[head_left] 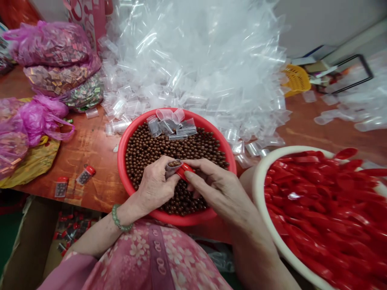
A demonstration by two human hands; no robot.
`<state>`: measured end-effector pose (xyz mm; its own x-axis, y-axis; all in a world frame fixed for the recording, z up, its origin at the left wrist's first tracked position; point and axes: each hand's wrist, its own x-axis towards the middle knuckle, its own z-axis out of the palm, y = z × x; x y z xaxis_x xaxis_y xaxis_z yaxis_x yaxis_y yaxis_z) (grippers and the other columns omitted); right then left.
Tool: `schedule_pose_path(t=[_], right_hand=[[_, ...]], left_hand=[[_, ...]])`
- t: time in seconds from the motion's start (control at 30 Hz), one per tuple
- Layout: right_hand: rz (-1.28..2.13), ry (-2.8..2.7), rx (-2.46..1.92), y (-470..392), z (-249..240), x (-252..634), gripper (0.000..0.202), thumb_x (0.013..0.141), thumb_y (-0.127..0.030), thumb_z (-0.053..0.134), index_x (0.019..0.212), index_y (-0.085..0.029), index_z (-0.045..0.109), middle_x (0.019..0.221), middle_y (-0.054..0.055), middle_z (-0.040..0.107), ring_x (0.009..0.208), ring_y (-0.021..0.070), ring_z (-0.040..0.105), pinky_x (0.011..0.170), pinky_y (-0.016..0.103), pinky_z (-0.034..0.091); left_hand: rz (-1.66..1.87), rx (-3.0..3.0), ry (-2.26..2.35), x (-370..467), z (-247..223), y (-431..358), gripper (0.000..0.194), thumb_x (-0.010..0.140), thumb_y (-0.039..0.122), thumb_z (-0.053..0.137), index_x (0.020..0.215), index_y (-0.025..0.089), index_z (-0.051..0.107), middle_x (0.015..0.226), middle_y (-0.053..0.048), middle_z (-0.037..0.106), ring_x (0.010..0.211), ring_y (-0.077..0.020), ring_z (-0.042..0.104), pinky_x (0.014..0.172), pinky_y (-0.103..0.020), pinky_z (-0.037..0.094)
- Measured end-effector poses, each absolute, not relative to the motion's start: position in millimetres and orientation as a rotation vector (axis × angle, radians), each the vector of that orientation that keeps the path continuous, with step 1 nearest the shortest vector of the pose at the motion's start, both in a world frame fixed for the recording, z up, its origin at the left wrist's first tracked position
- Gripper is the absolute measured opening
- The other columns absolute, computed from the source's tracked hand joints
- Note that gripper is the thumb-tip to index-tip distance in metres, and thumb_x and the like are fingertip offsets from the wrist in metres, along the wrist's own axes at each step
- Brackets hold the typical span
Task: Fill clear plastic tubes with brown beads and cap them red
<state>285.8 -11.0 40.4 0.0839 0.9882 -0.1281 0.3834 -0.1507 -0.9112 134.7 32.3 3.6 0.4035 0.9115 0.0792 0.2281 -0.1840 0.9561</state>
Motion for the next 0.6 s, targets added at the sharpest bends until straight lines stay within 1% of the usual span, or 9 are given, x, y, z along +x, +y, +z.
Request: schedule_pose_path(t=[0.07,0.23,0.43,0.5,0.6], right_hand=[[1.115,-1.377,-1.620,-12,37,287,0.029,0.087,-0.039,0.062,0.109,-0.022,0.070,0.083,0.002,0.064,0.061,0.0105,0.058,0.050,0.022,0.048],[1.201,-1.295,-1.543,-11,29,288,0.028,0.082,-0.038,0.069,0.105,-0.022,0.072,0.077,0.000,0.066,0.059,0.0099,0.060,0.055,0.023,0.053],[1.242,-1.133,-1.506,-10,22,283,0.024,0.076,-0.038,0.074,0.092,-0.020,0.076,0.068,-0.001,0.063,0.052,0.0094,0.056,0.045,0.021,0.052],[1.312,-1.016,-1.462,-11,17,285,0.024,0.072,-0.037,0.078,0.090,-0.020,0.076,0.068,-0.001,0.064,0.051,0.0089,0.058,0.045,0.021,0.052],[1.479,-0.789,-1.362,-13,9,289,0.027,0.063,-0.035,0.085,0.083,-0.020,0.076,0.068,-0.001,0.068,0.048,0.0091,0.061,0.042,0.019,0.052]], left_hand=[[0.849,1.654,1.021,135,4,32,0.013,0.078,0.010,0.058,0.089,0.017,0.059,0.080,0.000,0.064,0.073,-0.0132,0.059,0.071,-0.025,0.045],[0.810,1.628,0.999,133,2,33,0.013,0.078,0.011,0.058,0.090,0.017,0.058,0.082,0.000,0.064,0.075,-0.0132,0.059,0.072,-0.025,0.045],[0.734,1.636,0.950,131,-1,35,0.017,0.077,0.010,0.059,0.092,0.017,0.057,0.085,-0.001,0.063,0.078,-0.0139,0.059,0.073,-0.026,0.045],[0.734,1.632,0.932,130,0,36,0.017,0.078,0.011,0.059,0.094,0.017,0.057,0.085,-0.001,0.063,0.078,-0.0138,0.059,0.074,-0.026,0.046],[0.721,1.653,0.885,130,1,35,0.014,0.079,0.014,0.060,0.093,0.016,0.058,0.085,-0.001,0.063,0.078,-0.0136,0.059,0.074,-0.027,0.045]])
